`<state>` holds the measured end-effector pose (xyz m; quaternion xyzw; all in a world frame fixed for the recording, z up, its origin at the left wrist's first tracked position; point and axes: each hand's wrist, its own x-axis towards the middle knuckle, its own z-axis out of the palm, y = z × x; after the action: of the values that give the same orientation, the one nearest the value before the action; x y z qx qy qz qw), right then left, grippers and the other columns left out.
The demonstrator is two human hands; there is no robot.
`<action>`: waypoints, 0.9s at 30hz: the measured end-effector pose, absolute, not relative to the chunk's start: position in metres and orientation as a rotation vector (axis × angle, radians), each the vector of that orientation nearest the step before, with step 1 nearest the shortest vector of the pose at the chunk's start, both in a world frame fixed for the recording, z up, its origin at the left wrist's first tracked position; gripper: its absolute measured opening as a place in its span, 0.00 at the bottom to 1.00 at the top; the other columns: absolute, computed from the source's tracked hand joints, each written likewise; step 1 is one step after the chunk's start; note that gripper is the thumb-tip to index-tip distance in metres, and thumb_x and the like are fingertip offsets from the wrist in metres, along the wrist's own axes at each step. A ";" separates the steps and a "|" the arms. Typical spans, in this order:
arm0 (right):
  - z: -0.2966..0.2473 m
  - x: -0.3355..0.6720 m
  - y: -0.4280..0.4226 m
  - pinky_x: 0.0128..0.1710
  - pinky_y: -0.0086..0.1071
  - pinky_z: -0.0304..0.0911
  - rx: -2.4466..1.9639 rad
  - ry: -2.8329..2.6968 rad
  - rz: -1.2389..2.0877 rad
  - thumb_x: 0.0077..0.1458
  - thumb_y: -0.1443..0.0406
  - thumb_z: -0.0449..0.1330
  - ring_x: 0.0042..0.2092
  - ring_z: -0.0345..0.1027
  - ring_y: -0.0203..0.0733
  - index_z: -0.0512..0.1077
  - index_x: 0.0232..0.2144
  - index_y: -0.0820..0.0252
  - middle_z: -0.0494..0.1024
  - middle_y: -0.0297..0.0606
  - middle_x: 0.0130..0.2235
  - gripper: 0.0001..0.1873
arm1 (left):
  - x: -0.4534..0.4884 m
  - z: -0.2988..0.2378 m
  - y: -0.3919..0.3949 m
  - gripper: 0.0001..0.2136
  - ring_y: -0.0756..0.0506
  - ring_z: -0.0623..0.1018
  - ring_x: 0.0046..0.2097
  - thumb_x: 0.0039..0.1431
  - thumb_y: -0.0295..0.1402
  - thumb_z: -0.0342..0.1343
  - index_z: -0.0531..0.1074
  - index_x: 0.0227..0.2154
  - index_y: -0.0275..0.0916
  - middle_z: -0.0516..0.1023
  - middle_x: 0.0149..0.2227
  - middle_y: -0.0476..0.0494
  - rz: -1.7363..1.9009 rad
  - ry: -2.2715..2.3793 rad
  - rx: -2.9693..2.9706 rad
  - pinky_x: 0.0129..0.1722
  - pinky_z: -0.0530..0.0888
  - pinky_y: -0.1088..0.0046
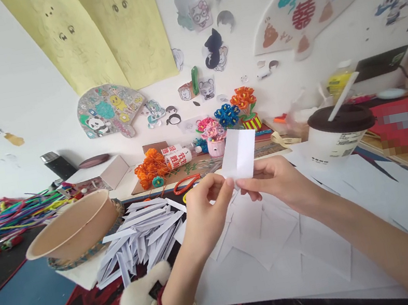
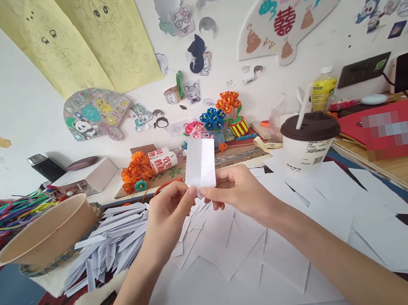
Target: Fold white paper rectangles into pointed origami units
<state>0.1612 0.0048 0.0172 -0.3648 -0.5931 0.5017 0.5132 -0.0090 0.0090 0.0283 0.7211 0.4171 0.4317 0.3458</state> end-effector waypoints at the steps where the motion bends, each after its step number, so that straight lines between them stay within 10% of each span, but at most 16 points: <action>1: 0.017 0.161 0.005 0.26 0.31 0.62 -0.878 -1.426 1.208 0.51 0.59 0.65 0.26 0.64 0.35 0.77 0.29 0.61 0.74 0.36 0.27 0.09 | -0.009 0.029 0.009 0.13 0.52 0.65 0.26 0.60 0.40 0.53 0.66 0.24 0.38 0.67 0.23 0.52 1.113 1.077 1.866 0.25 0.62 0.77; 27: 0.018 0.160 0.002 0.23 0.28 0.60 -0.822 -1.374 1.200 0.53 0.64 0.64 0.23 0.63 0.32 0.76 0.26 0.62 0.71 0.34 0.23 0.07 | -0.008 0.027 0.008 0.15 0.51 0.68 0.28 0.65 0.38 0.49 0.66 0.23 0.37 0.70 0.25 0.50 1.164 0.998 1.848 0.29 0.65 0.76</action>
<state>0.1597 0.0020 0.0178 -0.3459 -0.5781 0.5050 0.5396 -0.0078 0.0076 0.0265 0.7174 0.3876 0.4518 0.3620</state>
